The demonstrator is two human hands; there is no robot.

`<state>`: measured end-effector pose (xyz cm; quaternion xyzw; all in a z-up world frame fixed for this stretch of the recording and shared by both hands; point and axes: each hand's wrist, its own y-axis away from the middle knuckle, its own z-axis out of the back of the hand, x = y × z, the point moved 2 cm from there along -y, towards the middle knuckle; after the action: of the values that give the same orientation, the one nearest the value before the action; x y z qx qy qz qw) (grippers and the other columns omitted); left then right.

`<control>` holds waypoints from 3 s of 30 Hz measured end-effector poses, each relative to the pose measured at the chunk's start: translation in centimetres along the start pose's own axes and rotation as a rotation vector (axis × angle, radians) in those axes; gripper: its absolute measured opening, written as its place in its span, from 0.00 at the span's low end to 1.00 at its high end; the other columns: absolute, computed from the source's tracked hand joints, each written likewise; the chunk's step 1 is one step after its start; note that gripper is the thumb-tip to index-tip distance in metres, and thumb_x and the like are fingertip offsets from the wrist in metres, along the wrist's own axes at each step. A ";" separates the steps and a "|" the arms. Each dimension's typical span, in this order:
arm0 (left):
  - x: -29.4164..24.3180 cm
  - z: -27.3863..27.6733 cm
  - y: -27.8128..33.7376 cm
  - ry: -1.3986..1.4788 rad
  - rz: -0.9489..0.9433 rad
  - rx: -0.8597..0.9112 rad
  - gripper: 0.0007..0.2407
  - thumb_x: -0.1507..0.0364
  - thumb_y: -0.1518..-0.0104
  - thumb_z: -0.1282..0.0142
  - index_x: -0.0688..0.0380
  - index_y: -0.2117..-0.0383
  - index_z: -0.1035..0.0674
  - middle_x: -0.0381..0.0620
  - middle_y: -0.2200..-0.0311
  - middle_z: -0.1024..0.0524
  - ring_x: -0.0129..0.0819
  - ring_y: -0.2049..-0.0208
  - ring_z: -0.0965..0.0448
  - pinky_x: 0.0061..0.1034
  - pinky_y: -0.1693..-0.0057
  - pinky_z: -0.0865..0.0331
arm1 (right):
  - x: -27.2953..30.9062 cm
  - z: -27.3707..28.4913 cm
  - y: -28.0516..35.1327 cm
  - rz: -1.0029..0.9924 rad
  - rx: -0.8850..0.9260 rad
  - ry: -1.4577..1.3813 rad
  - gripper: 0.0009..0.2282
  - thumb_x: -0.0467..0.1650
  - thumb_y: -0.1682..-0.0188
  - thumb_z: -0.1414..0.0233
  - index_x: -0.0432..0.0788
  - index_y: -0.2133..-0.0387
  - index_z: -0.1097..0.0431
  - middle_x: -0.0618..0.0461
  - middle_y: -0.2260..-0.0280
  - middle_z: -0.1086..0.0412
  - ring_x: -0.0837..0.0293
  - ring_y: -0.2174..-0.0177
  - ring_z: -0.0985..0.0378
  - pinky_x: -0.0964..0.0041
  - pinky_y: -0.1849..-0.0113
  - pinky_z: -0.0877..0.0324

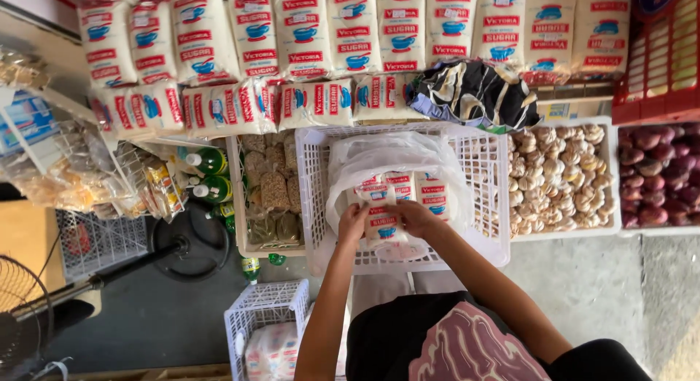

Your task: Wipe bags of sugar with a cloth and place them into a white plastic basket for organization.

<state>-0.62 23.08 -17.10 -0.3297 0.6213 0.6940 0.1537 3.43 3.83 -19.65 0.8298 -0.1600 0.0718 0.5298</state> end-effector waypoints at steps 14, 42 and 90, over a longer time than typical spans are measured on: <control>0.1 0.7 -2.1 0.220 -0.201 -0.154 0.15 0.70 0.42 0.39 0.63 0.50 0.20 0.44 0.57 0.18 0.28 0.57 0.21 0.22 0.50 0.29 | -2.3 -3.0 -2.9 0.314 -0.054 -0.100 0.13 0.26 0.49 0.42 0.38 0.52 0.30 0.51 0.59 0.24 0.60 0.61 0.23 0.64 0.61 0.28; 2.6 1.0 -3.8 -0.269 -0.152 -0.136 0.24 0.61 0.48 0.36 0.57 0.46 0.24 0.49 0.52 0.18 0.41 0.51 0.18 0.34 0.46 0.29 | -1.4 -4.4 -0.1 0.769 -0.363 0.874 0.31 0.36 0.60 0.32 0.40 0.43 0.36 0.45 0.67 0.22 0.54 0.65 0.18 0.59 0.61 0.24; 0.9 0.2 -4.3 -0.427 -0.329 -0.282 0.26 0.57 0.38 0.50 0.60 0.37 0.32 0.62 0.45 0.23 0.57 0.42 0.24 0.41 0.37 0.32 | -0.2 -5.6 2.2 0.443 -0.362 1.219 0.47 0.42 0.62 0.32 0.51 0.31 0.56 0.46 0.71 0.23 0.45 0.66 0.20 0.50 0.64 0.27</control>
<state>1.37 23.89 -20.93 -0.2908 0.4106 0.7928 0.3439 2.73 8.03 -15.44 0.4868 -0.0082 0.6062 0.6289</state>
